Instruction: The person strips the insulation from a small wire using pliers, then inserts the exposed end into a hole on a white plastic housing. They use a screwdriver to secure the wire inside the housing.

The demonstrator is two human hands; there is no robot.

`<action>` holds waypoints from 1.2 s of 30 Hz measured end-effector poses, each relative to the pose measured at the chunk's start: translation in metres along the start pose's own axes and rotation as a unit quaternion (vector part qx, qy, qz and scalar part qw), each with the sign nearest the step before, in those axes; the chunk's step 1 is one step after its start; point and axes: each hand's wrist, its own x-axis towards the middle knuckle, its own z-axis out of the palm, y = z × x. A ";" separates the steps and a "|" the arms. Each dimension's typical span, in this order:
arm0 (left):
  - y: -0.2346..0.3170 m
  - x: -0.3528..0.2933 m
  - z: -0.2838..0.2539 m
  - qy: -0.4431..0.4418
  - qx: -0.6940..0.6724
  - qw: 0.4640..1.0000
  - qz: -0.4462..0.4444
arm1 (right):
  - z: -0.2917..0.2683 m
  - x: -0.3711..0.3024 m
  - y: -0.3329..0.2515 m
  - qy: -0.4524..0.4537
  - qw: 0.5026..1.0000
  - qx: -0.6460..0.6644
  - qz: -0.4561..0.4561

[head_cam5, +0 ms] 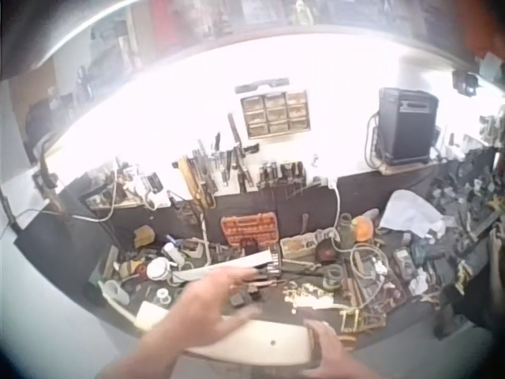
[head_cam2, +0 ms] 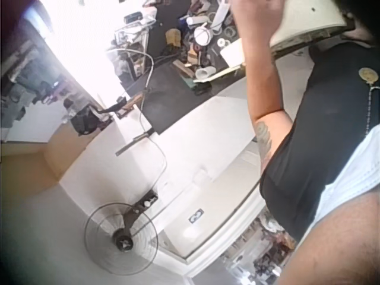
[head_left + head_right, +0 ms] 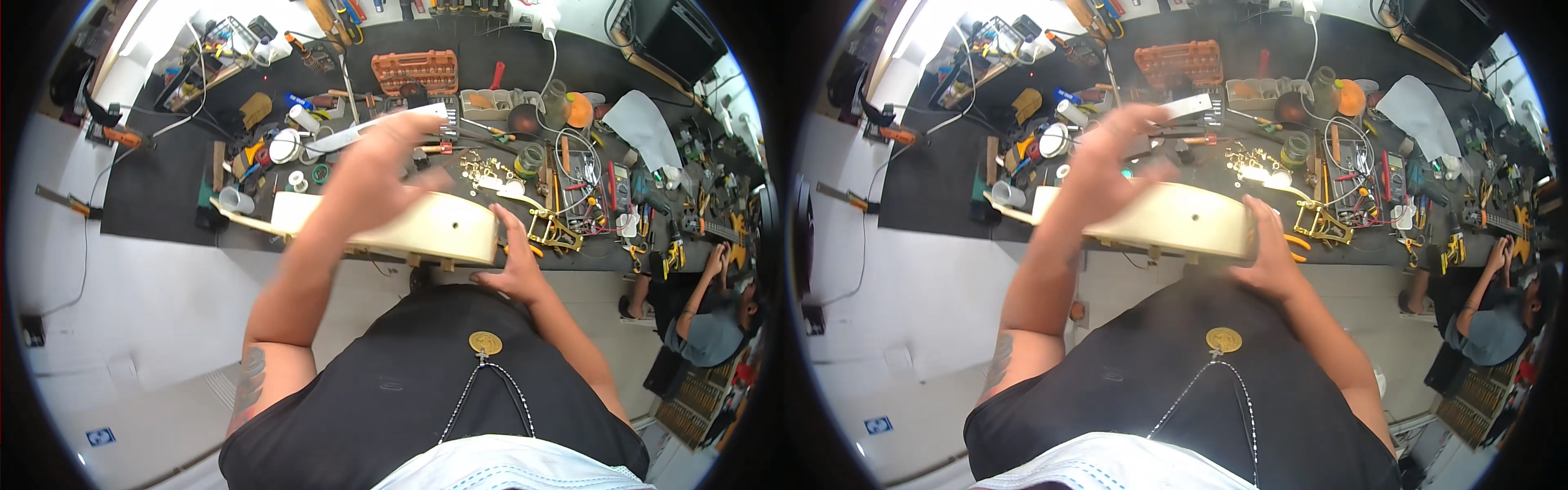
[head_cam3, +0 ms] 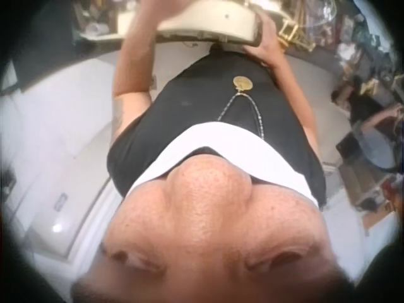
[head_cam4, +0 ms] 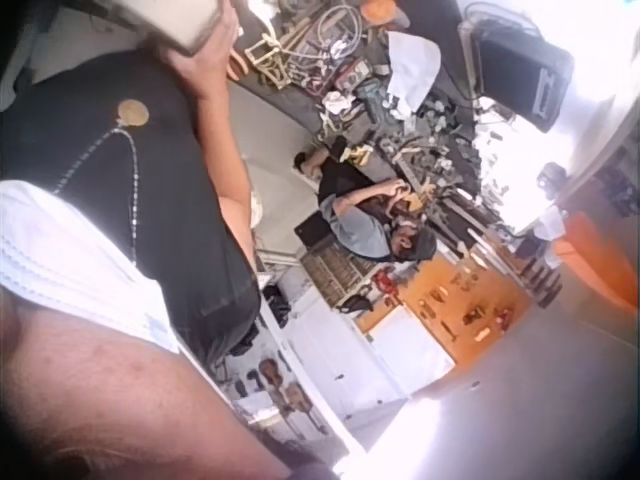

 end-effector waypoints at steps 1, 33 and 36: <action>-0.033 0.012 -0.023 0.019 -0.018 0.997 -0.067 | 0.002 -0.002 -0.002 0.016 1.000 -0.018 0.014; -0.124 0.156 -0.090 0.023 0.111 0.991 0.073 | -0.021 -0.021 -0.054 0.331 0.938 -0.007 0.103; -0.035 0.160 0.000 -0.022 0.085 0.952 0.295 | -0.048 0.003 -0.070 0.288 0.938 0.175 0.085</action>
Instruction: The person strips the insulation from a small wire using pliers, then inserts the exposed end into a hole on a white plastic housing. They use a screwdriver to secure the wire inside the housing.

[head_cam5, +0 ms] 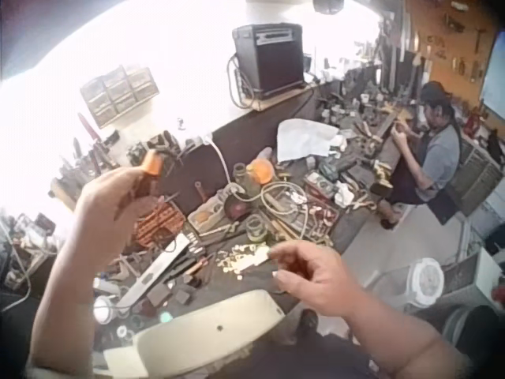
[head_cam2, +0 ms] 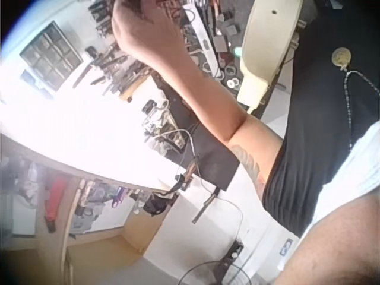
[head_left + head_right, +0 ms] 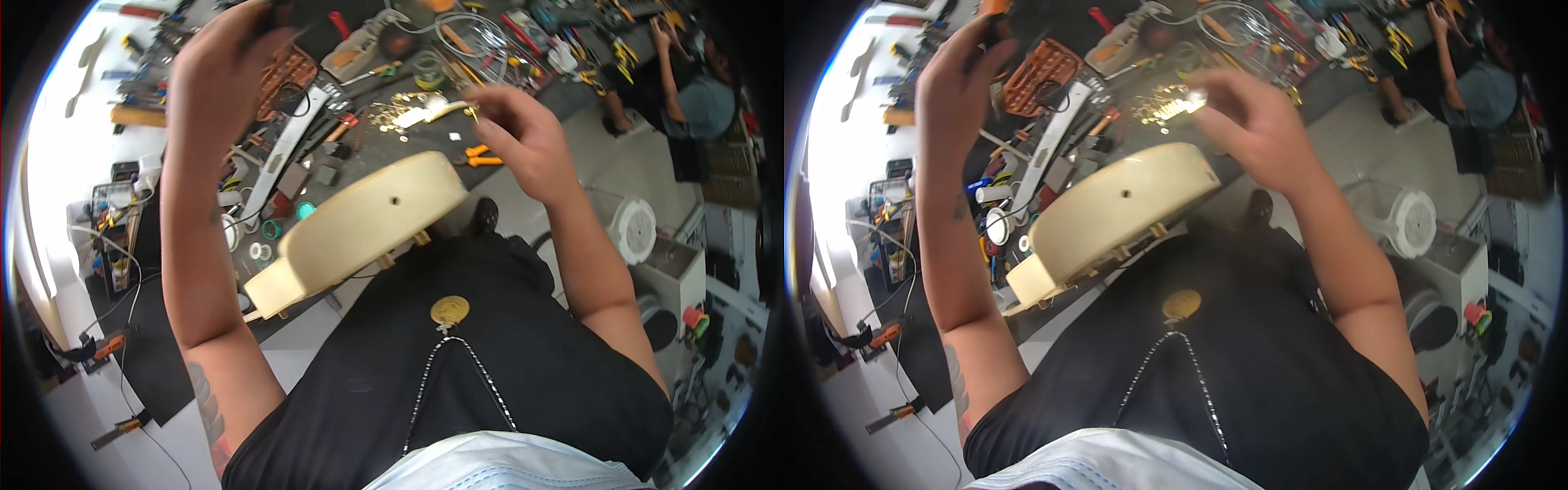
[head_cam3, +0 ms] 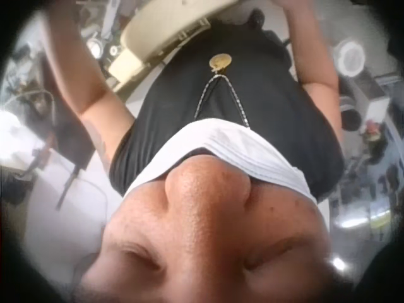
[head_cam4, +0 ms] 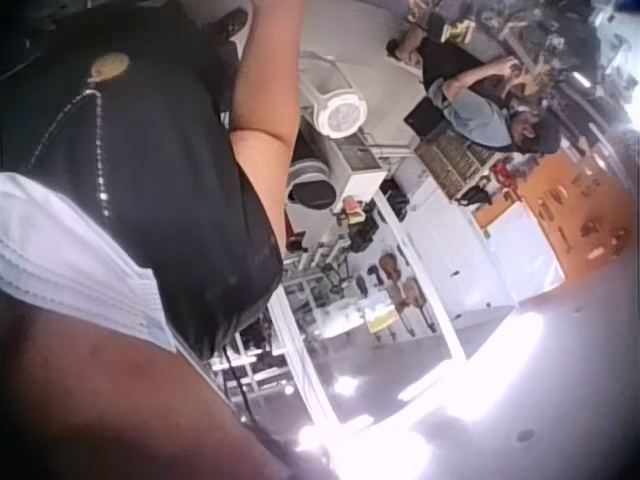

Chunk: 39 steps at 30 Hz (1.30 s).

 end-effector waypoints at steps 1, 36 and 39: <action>0.035 0.014 0.017 -0.056 -0.037 0.998 -0.005 | -0.001 0.010 -0.007 -0.007 0.999 0.040 0.000; 0.047 0.014 0.256 -0.293 -0.387 0.694 -0.532 | 0.029 -0.069 0.224 -0.118 0.992 0.039 0.014; 0.053 0.010 0.266 -0.321 -0.327 0.708 -0.537 | 0.040 -0.050 0.221 -0.097 0.991 0.092 -0.009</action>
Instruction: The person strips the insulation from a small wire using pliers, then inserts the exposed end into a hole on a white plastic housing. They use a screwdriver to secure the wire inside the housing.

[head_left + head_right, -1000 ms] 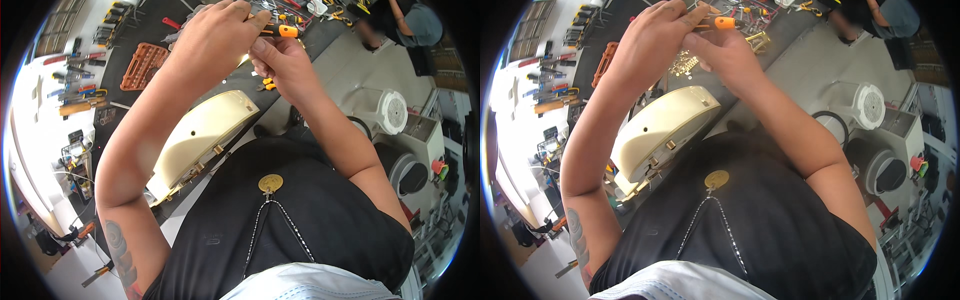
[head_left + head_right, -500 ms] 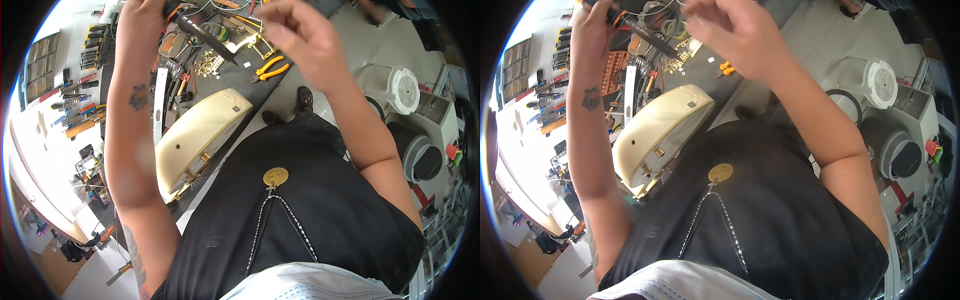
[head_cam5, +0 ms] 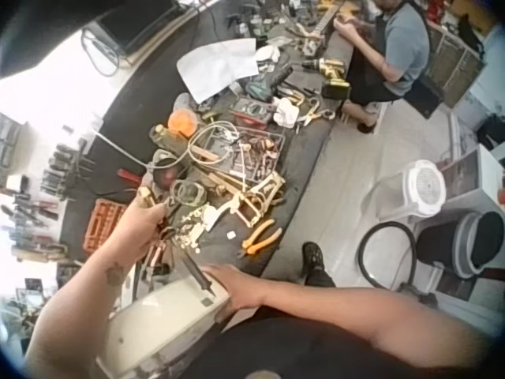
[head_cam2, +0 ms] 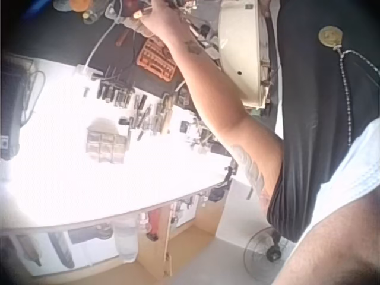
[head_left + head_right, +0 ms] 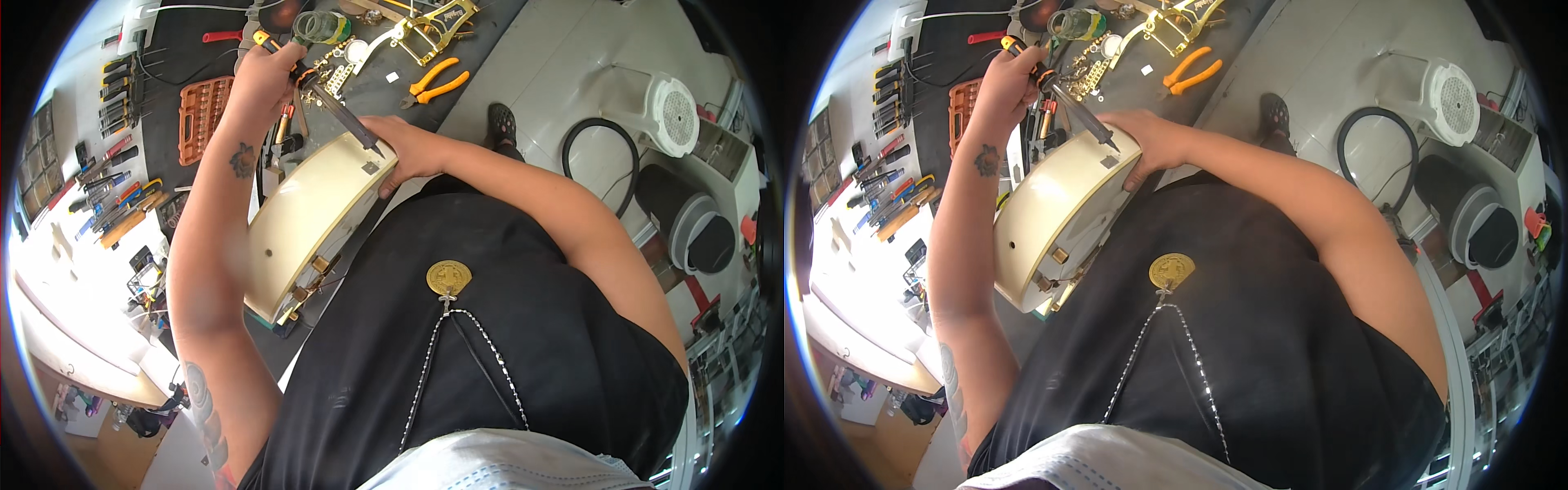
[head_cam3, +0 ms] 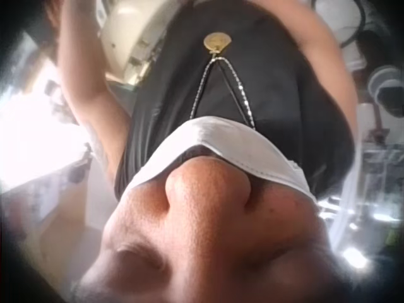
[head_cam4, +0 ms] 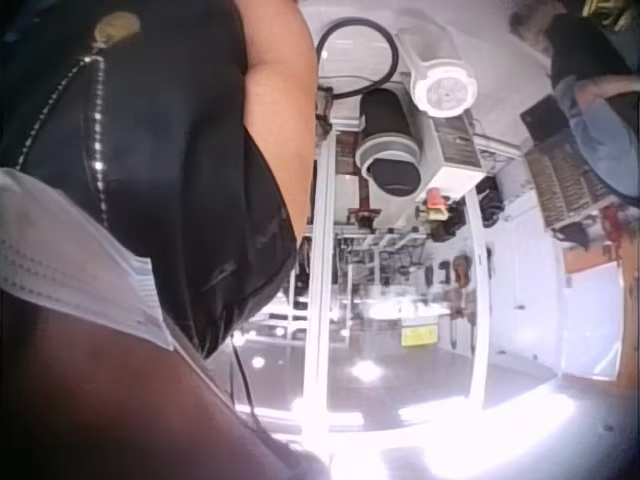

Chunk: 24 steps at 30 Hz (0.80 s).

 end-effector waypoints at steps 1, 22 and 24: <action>-0.001 0.001 -0.002 -0.001 0.003 1.000 -0.001 | 0.000 0.001 0.002 0.000 1.000 -0.002 -0.002; -0.016 0.024 -0.007 0.034 0.205 0.972 0.106 | -0.002 0.002 0.002 0.002 1.000 -0.008 0.001; -0.015 0.023 -0.005 0.030 0.205 0.971 0.121 | -0.002 0.003 0.002 0.001 1.000 -0.005 0.006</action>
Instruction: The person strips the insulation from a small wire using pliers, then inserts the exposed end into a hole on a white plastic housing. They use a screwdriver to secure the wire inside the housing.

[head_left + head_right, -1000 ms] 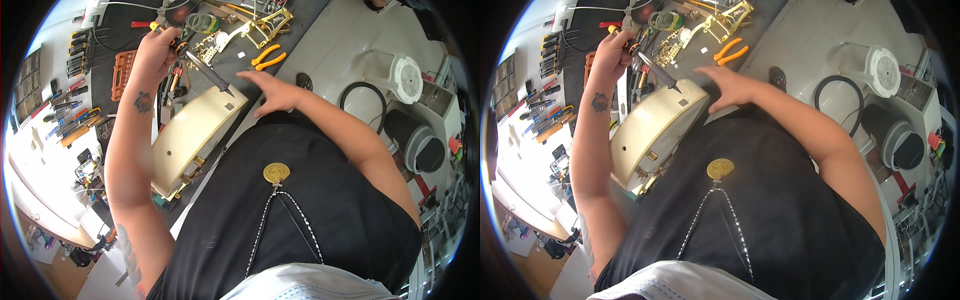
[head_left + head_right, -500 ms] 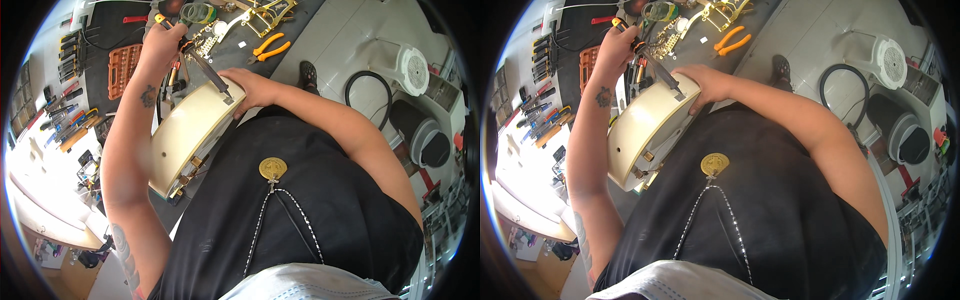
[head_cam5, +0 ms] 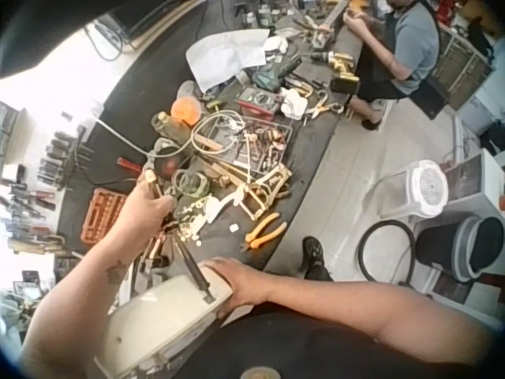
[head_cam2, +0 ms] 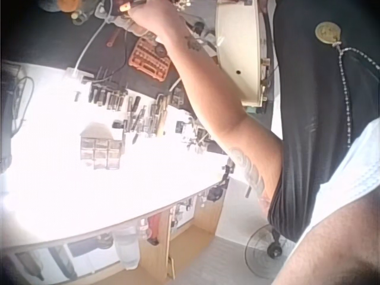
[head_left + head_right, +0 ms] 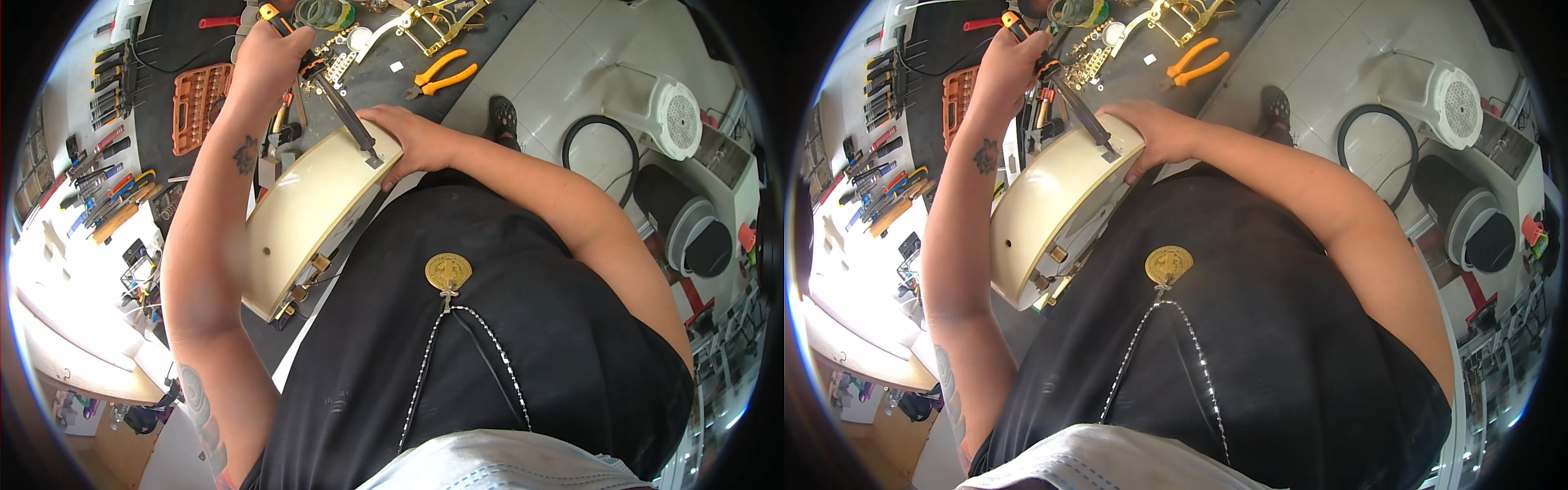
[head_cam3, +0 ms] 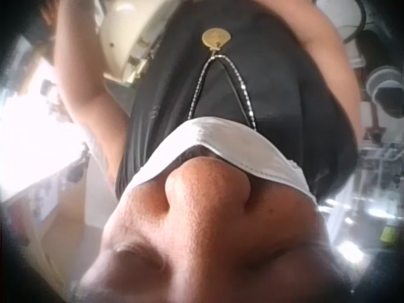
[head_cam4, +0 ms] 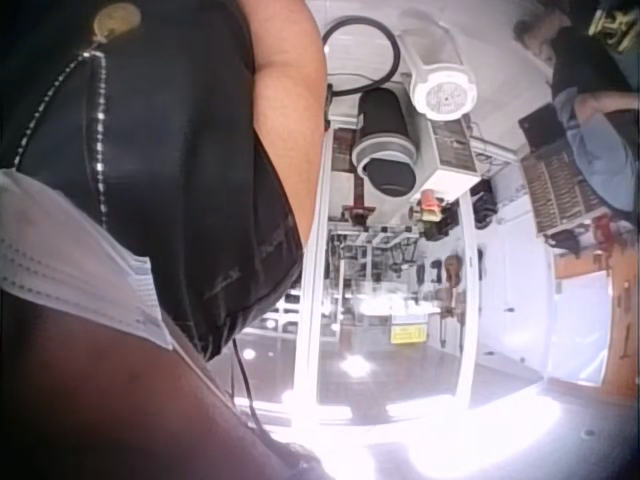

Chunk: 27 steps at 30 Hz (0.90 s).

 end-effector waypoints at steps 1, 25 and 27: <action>0.000 0.000 0.000 -0.001 0.001 1.000 0.000 | 0.000 0.000 0.000 0.000 1.000 0.000 0.000; -0.001 -0.001 0.003 0.005 0.024 1.000 0.000 | 0.001 -0.003 0.002 -0.001 1.000 0.001 -0.004; 0.001 -0.002 0.002 0.007 0.026 1.000 -0.008 | 0.001 -0.002 0.002 0.002 1.000 0.003 -0.009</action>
